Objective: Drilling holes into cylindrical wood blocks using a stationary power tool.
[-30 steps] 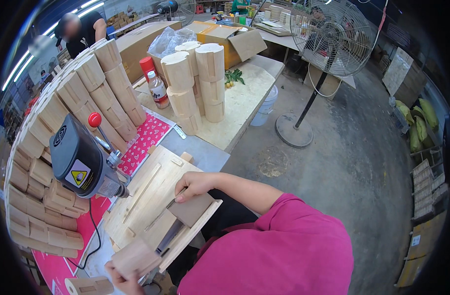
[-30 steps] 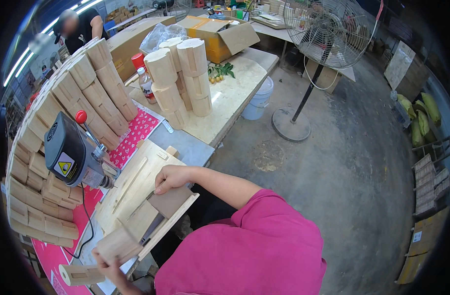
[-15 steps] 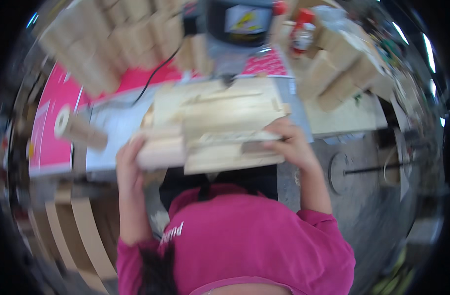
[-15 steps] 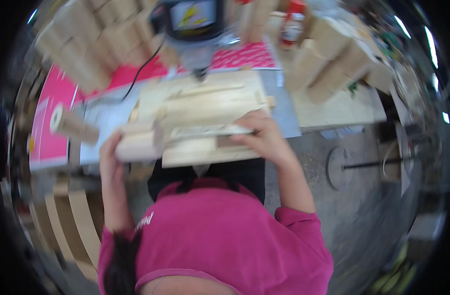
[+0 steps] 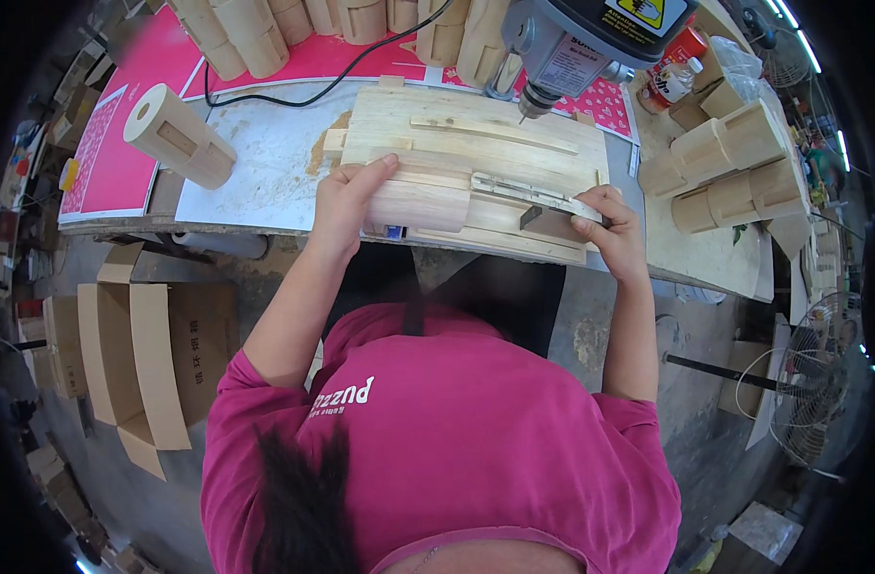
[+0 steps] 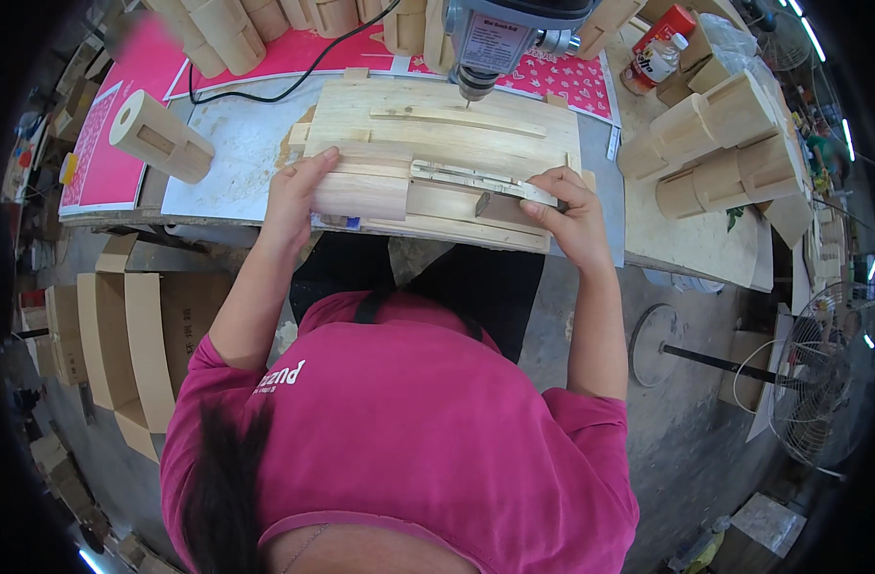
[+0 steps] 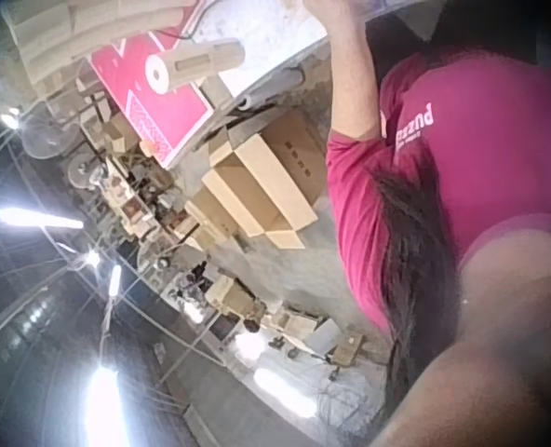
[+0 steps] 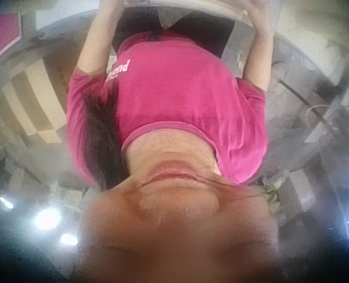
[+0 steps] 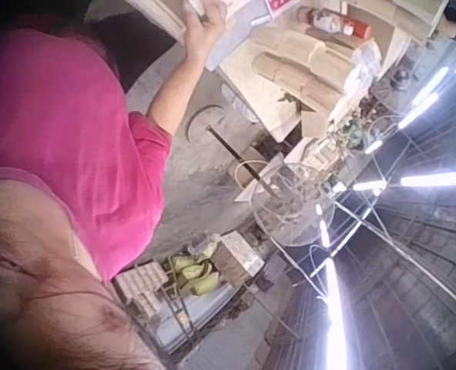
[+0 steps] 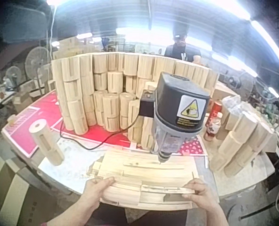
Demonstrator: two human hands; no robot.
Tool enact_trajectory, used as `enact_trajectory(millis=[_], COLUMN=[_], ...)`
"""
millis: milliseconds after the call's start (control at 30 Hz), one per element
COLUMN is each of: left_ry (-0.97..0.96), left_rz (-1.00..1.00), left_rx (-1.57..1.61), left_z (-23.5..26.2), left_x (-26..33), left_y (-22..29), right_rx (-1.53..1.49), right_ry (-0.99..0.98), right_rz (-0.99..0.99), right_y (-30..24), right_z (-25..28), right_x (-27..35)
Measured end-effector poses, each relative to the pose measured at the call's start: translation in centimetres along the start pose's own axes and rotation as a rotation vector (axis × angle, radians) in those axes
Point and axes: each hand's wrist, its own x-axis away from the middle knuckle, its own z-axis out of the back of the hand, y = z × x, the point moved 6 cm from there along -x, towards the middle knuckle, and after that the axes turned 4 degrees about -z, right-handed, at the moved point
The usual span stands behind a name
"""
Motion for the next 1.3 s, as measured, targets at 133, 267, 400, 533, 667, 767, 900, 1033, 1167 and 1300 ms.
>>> enact_trajectory(millis=[133, 267, 400, 533, 667, 767, 900, 1033, 1167, 1300], left_ry=[0.024, -0.064, -0.237, -0.433, -0.345, -0.272, -0.240, -0.232, -0.390, -0.512], left_rz=[-0.022, -0.049, 0.040, -0.478, -0.950, -0.964, -0.928, -0.913, -0.914, -0.917], left_rx=[-0.048, -0.123, 0.011, -0.468, -1.057, -1.041, -1.005, -1.005, -0.897, -0.905], left_z=[-0.8, -2.7, -4.7, -4.5, -5.2, -6.2, -7.9, -7.9, -5.7, -6.0], left_x=[-0.6, -0.4, 0.3, 1.2, 2.3, 1.0, -1.7, -4.2, -5.8, -5.9], left_y=[-1.8, -2.9, -4.5, -1.8, -1.8, -2.3, -2.6, -2.1, -2.2, -1.8], right_rx=[0.029, 0.050, 0.132, 0.433, 0.452, 0.392, 0.581, 0.601, 0.525, 0.466], right_ry=[-0.039, -0.028, -0.006, 0.134, 0.254, 0.275, 0.329, 0.328, 0.258, 0.178], right_rz=[-0.017, -0.066, 0.002, 0.136, -0.105, -0.324, -0.288, -0.207, -0.278, -0.302], right_y=[0.0, -0.4, -0.2, -0.4, 1.8, 3.9, 3.4, 3.9, 1.6, 1.4], right_z=[0.2, -0.4, -0.4, 1.3, 1.6, 2.0, 3.7, 3.7, 1.5, 1.0], right_x=[0.4, 0.2, -0.5, 0.3, 1.4, 0.6, -2.8, -5.4, -5.8, -6.0])
